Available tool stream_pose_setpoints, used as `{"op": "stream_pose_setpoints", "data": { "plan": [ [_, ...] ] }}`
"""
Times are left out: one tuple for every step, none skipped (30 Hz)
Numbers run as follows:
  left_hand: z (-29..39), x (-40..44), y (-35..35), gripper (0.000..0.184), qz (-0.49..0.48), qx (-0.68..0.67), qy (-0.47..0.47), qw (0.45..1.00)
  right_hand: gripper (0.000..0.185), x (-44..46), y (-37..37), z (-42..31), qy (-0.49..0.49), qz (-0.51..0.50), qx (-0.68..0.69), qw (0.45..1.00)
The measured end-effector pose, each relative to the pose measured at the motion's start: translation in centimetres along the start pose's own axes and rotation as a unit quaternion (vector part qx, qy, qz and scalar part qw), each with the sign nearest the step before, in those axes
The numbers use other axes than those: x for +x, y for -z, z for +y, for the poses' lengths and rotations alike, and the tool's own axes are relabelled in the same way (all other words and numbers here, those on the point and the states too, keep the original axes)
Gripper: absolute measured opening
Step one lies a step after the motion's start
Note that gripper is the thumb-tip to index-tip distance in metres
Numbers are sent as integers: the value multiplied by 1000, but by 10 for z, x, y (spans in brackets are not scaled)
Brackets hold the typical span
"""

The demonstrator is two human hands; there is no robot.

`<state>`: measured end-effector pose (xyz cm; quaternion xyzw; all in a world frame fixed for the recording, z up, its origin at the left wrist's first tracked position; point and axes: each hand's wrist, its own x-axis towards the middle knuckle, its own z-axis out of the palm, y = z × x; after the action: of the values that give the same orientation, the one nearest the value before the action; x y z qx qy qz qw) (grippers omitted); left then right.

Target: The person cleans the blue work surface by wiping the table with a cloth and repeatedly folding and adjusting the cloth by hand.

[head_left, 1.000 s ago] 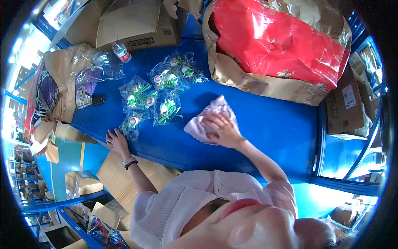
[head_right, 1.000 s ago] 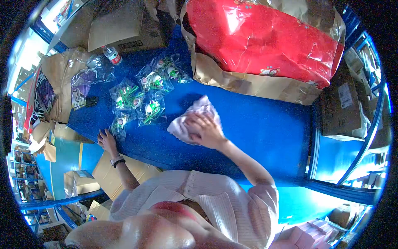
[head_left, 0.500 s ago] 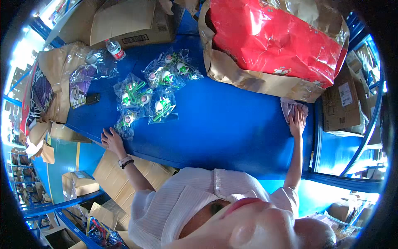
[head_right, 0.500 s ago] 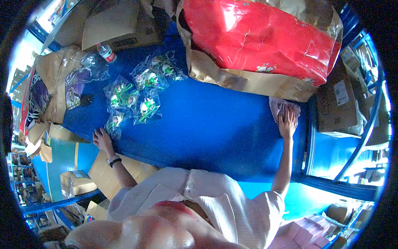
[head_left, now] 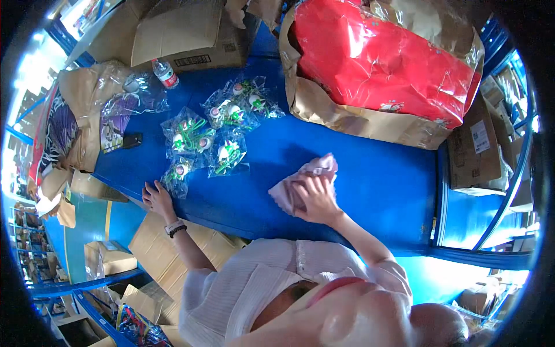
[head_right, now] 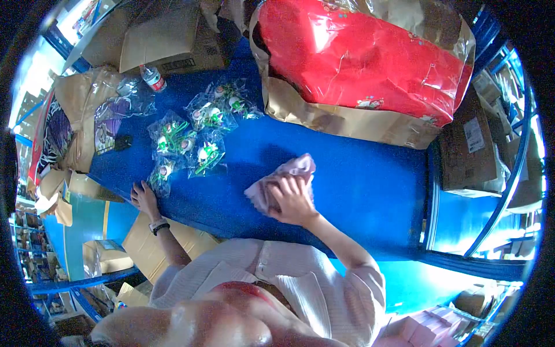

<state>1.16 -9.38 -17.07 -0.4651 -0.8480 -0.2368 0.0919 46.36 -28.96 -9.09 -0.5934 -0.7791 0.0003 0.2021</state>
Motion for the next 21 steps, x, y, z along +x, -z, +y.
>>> {"op": "stream_pose_setpoints", "data": {
  "plan": [
    [0,-1,0,54,-1,-2,3,1000,54,8,-2,-5,13,-3,3,1000],
    [0,0,-1,53,-2,-5,6,1000,54,10,-8,0,14,-3,5,1000],
    [1,1,-3,53,0,-8,10,1000,54,14,-18,8,-1,19,25,999],
    [0,2,-4,53,1,-12,14,1000,54,17,-24,16,-17,42,45,998],
    [-4,4,-6,53,4,-12,15,1000,53,19,-17,26,-48,24,7,999],
    [-8,6,-10,53,15,-17,4,1000,52,16,-7,41,-80,5,-32,996],
    [-13,8,-16,53,25,-22,-7,999,53,10,0,60,-155,-17,-27,987],
    [-16,8,-22,53,35,-28,-16,999,54,-5,3,86,-188,32,-60,980],
    [-18,7,-25,53,44,-35,-26,998,54,-23,5,118,-220,81,-94,968],
    [-17,6,-24,53,44,-38,-25,998,53,-44,12,156,-273,103,-68,954],
    [-14,4,-19,53,34,-31,-15,999,60,-68,27,182,-327,118,-125,929],
    [-10,2,-12,53,25,-25,-5,999,61,-90,39,205,-362,122,-146,912],
    [-5,2,-7,53,16,-20,4,1000,61,-114,50,230,-397,127,-167,894],
    [-1,1,-6,53,7,-15,13,1000,63,-134,46,254,-398,148,-241,873],
    [2,0,-8,53,7,-19,13,1000,63,-150,34,275,-398,151,-243,871],
    [3,-2,-8,53,6,-12,15,1000,63,-152,33,277,-408,150,-258,863],
    [3,-2,-8,53,5,-2,17,1000,62,-154,32,279,-417,149,-272,854],
    [2,-2,-8,53,4,8,18,1000,62,-155,29,280,-427,147,-284,846],
    [1,-1,-7,54,4,19,20,1000,62,-156,26,281,-436,144,-296,838],
    [-2,0,-8,54,5,20,20,1000,62,-153,21,276,-431,140,-312,835],
    [-7,1,-11,54,10,20,15,1000,61,-148,15,269,-426,136,-329,832]
  ]
}}
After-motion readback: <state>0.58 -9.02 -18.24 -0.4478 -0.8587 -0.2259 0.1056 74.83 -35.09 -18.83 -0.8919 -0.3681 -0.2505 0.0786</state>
